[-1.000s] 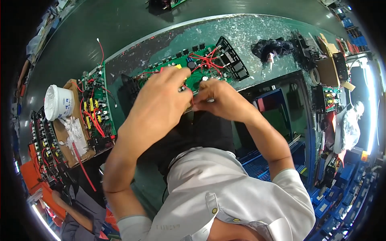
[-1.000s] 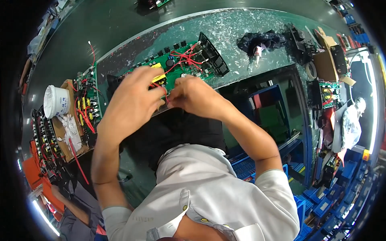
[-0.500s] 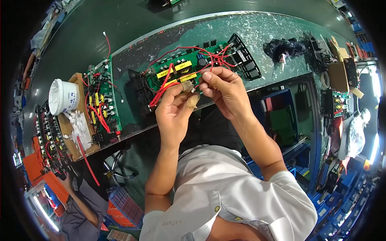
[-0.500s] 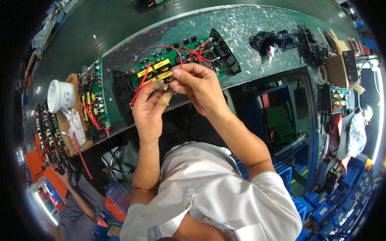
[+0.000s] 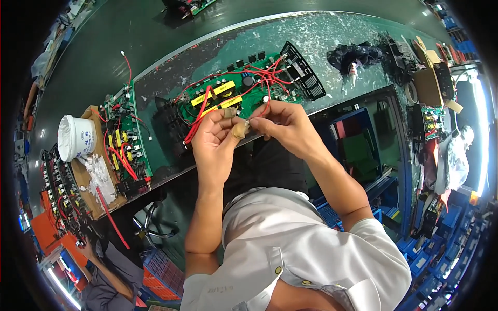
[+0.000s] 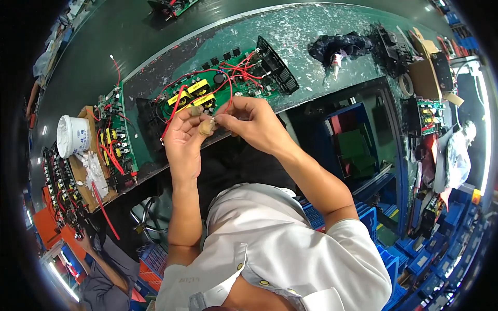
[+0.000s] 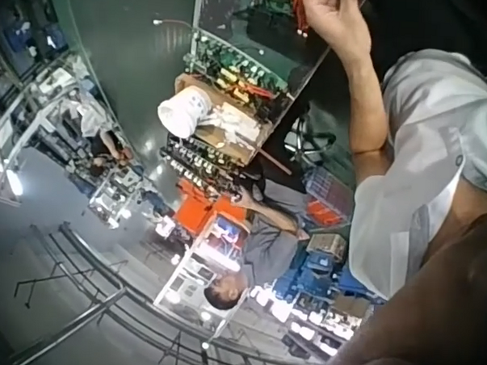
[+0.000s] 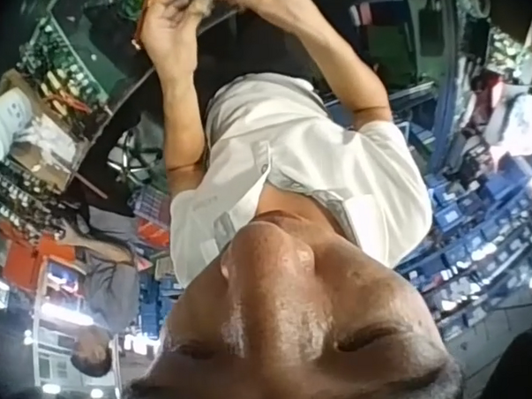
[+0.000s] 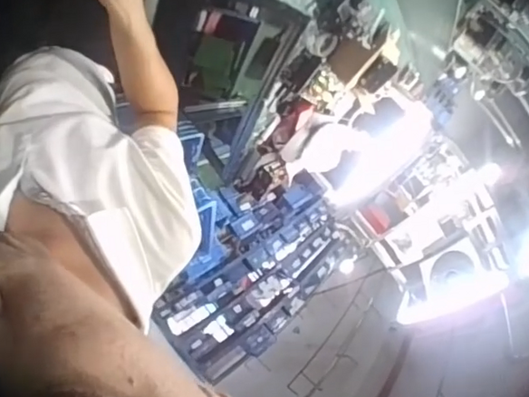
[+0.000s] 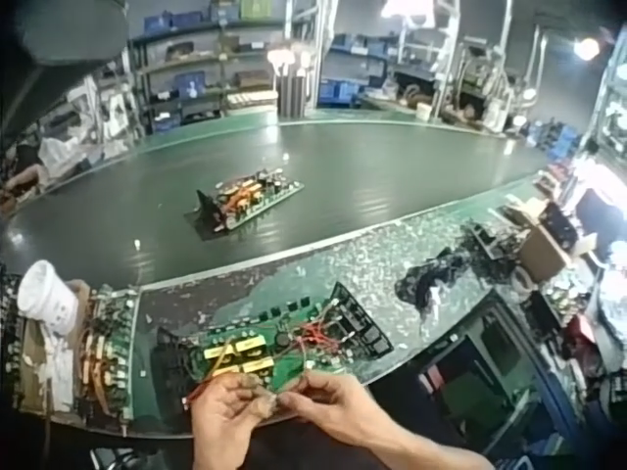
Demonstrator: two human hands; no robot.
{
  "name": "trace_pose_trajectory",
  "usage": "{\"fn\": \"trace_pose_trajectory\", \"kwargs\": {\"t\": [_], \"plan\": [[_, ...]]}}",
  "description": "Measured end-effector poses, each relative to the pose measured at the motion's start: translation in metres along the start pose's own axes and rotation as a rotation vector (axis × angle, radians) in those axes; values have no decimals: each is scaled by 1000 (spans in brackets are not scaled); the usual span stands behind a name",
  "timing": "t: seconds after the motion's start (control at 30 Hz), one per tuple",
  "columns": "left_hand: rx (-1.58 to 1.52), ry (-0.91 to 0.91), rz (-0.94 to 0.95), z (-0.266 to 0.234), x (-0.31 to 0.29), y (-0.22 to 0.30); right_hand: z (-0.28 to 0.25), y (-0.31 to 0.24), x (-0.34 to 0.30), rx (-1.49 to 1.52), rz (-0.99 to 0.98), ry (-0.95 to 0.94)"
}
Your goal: Assembling components and protective plastic housings onto printed circuit boards at a factory workstation.
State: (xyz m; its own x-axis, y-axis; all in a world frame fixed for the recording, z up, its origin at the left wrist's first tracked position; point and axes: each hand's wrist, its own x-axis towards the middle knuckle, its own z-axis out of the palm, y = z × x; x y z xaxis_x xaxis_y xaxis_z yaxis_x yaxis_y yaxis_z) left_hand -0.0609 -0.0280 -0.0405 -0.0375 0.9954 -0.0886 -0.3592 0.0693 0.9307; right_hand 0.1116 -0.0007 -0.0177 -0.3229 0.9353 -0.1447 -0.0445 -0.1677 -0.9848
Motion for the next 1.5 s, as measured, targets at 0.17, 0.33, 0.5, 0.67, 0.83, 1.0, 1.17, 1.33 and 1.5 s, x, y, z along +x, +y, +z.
{"fn": "trace_pose_trajectory", "kwargs": {"t": [0.17,0.33,0.5,0.67,0.83,1.0,1.17,1.33,1.5], "plan": [[241,-15,173,11,-3,-20,-16,8,-5,-139,117,106],[696,-127,544,6,1,-35,-45,10,4,-631,-52,506],[733,-124,629,5,1,-38,-41,25,7,-792,-117,531],[734,-134,649,2,2,-41,-34,21,9,-878,-55,565],[717,-127,620,0,0,-42,-29,11,11,-979,-27,524],[709,-140,633,0,2,-41,-22,4,15,-1081,52,510],[721,-129,613,0,1,-37,-19,3,22,-1209,37,459],[612,-221,625,7,-2,17,-28,3,29,-1161,26,397],[727,29,489,16,76,109,-52,6,15,-1064,-28,474]]}}
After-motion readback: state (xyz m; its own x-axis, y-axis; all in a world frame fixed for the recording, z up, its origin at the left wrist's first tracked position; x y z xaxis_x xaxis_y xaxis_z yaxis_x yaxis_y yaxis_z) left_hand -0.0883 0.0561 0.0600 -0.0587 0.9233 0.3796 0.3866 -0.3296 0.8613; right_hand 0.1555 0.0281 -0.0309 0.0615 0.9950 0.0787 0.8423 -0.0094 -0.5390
